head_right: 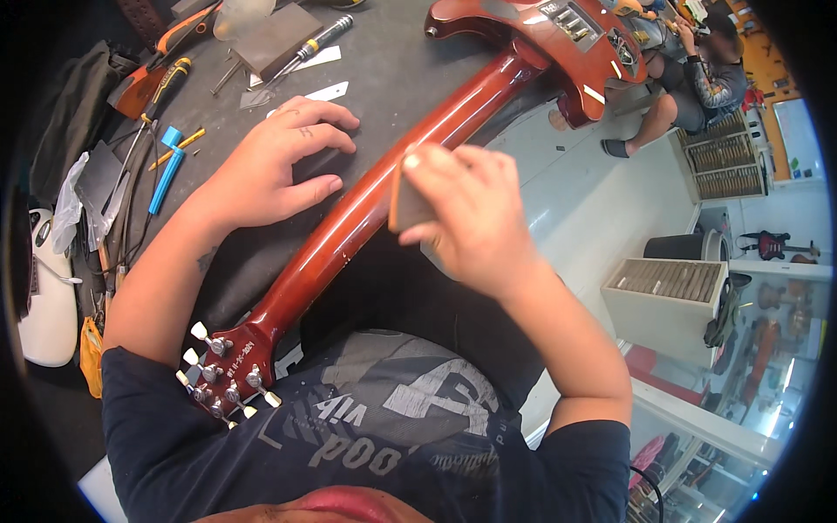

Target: The person sands the back of a guitar neck with a sanding block, wipes and rubs the neck using a piece of sandpaper, touches the surface by hand, and resumes sanding the neck with the sanding block.

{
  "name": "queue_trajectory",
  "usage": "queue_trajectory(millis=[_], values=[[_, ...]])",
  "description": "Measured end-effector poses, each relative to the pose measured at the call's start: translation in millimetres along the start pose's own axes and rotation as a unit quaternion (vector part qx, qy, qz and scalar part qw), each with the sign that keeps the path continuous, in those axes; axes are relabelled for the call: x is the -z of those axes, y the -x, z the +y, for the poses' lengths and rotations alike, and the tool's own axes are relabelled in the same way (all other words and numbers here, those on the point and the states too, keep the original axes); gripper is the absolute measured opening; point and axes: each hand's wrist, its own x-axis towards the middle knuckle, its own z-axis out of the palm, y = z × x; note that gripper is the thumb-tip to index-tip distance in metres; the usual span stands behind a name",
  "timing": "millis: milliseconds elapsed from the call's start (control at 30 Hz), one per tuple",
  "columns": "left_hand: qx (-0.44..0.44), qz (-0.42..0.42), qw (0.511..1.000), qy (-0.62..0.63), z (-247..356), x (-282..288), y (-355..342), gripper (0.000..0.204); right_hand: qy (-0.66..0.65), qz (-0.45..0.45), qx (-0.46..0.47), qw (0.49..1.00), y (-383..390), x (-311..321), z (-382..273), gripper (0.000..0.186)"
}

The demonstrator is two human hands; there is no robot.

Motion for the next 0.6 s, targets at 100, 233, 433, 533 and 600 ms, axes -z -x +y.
queue_trajectory(millis=[100, 233, 433, 533, 600], values=[[-0.002, 0.005, 1.000, -0.003, -2, -1, -1, 0.034, -0.003, -0.022, -0.003, 1.000, -2, 3, -1, 0.078], [0.004, 0.002, 1.000, 0.004, -1, 1, -2, 0.034, -0.018, -0.028, 0.003, 0.999, -2, 5, 4, 0.076], [0.006, 0.000, 1.000, 0.008, -2, 0, -2, 0.035, -0.021, -0.047, 0.008, 0.999, 0, 8, -6, 0.077], [0.002, 0.005, 1.000, -0.001, -1, 0, -1, 0.035, -0.007, -0.019, 0.000, 1.000, -4, 6, 6, 0.079], [0.001, 0.004, 1.000, -0.001, -2, 1, -2, 0.035, -0.031, -0.059, 0.010, 0.998, -2, 7, -13, 0.077]])
